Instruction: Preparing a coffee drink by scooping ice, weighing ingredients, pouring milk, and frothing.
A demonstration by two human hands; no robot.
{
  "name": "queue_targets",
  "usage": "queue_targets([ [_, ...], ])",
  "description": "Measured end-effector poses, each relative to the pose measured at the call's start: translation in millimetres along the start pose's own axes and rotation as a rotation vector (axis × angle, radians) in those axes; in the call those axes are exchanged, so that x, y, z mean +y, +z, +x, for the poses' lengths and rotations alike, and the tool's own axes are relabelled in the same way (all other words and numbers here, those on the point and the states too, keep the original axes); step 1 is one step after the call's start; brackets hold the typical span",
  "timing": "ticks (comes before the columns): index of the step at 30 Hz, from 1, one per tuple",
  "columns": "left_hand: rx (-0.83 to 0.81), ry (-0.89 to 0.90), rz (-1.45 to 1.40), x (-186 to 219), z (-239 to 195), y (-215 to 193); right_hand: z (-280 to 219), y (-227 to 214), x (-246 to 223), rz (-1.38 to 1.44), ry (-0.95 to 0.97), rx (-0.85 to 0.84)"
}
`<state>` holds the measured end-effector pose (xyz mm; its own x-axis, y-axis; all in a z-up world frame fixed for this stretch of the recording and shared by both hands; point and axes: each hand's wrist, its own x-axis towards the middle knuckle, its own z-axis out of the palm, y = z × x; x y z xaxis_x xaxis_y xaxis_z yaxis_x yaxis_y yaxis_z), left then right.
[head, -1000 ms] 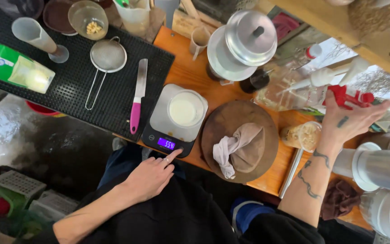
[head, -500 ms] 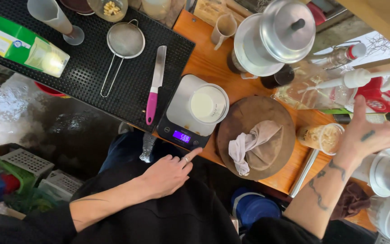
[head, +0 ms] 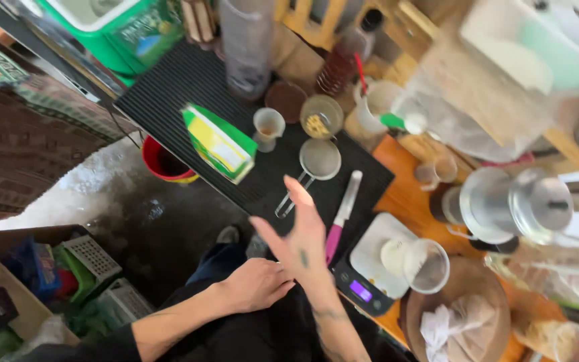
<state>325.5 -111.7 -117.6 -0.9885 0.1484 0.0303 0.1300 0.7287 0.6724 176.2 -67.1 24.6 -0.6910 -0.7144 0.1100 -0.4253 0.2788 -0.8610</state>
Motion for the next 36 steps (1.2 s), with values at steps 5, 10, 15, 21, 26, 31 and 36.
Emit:
queue_targets([
  [5,0.129,-0.166,-0.160,-41,-50,-56,75,105,-15,0.049,-0.001,0.076],
  [10,0.553,-0.420,-0.204,-75,-91,-78,73,106,3,-0.040,-0.140,0.222],
  [15,0.656,-0.476,-0.443,-59,-60,-122,-6,28,-22,-0.017,0.091,0.316],
  [21,0.086,0.112,-1.060,20,49,-123,-130,-84,-32,0.056,0.232,0.729],
  [26,-0.290,0.198,-1.202,99,108,-13,-191,-164,-28,-0.160,0.352,0.955],
  [31,-0.448,0.012,-1.399,162,117,58,-177,-223,-30,-0.210,0.708,0.904],
  [36,-0.460,-0.153,-1.465,180,131,67,-148,-253,-25,-0.256,0.823,0.759],
])
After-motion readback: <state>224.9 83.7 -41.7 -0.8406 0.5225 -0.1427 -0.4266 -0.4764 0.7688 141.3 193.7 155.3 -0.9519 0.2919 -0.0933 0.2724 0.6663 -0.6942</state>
